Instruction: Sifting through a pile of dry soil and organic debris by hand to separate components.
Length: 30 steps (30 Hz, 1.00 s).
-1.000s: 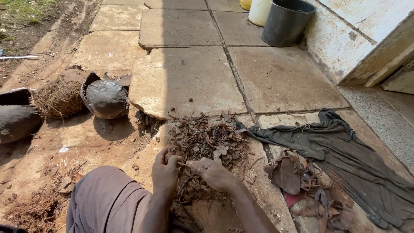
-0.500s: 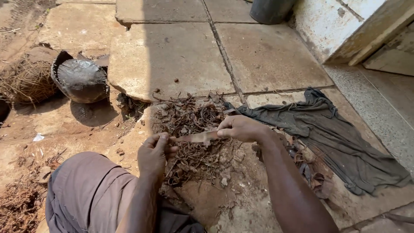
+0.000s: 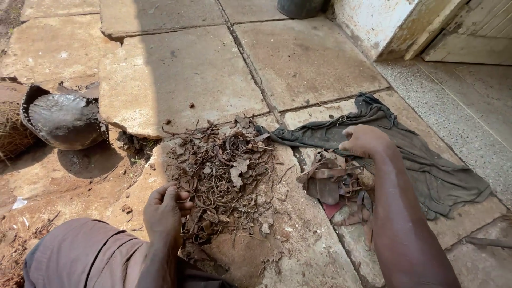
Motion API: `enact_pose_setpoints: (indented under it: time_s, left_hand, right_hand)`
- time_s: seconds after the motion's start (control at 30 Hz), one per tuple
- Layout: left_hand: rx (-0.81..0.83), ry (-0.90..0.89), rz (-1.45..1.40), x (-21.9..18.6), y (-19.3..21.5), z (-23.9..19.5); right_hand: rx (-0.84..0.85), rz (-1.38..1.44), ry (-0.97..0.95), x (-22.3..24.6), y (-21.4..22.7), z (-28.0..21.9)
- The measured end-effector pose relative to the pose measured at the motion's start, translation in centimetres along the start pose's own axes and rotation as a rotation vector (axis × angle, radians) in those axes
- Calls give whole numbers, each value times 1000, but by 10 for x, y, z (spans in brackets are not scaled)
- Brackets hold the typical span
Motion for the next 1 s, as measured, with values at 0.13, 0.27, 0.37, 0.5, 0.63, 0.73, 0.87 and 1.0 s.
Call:
enact_pose_setpoints:
  time_s: [0.13, 0.27, 0.37, 0.5, 0.63, 0.73, 0.87, 1.0]
  left_hand:
    - [-24, 4, 26, -13, -6, -7]
    - [-29, 38, -43, -8, -6, -3]
    - [-64, -26, -5, -4, -2, 1]
    - [-81, -32, -12, -2, -5, 0]
    - [-91, -38, -43, -3, -6, -1]
    - [-102, -40, -37, -7, -5, -4]
    - [-92, -55, -8, -8, -4, -6]
    - [-115, -67, -39, -10, -5, -9]
  right_hand:
    - [-127, 149, 166, 128, 11, -74]
    - [154, 265, 304, 232, -52, -88]
    - [163, 199, 392, 283, -128, -79]
    - [99, 288, 406, 305, -189, -85]
    - [20, 407, 405, 278, -165, -91]
    - [-137, 496, 346, 274, -149, -78]
    - [-22, 199, 512, 288, -169, -66]
    - [271, 259, 548, 307, -106, -160]
Point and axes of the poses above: each hand's wrist, its own z-axis towards the middle knuckle, its own y-axis out of the back of the hand, x = y × z, the point moved 2 cm from there along z, towards the middle knuckle, and after that the axes turned 8 degrees about x, right-handed, at the moved point
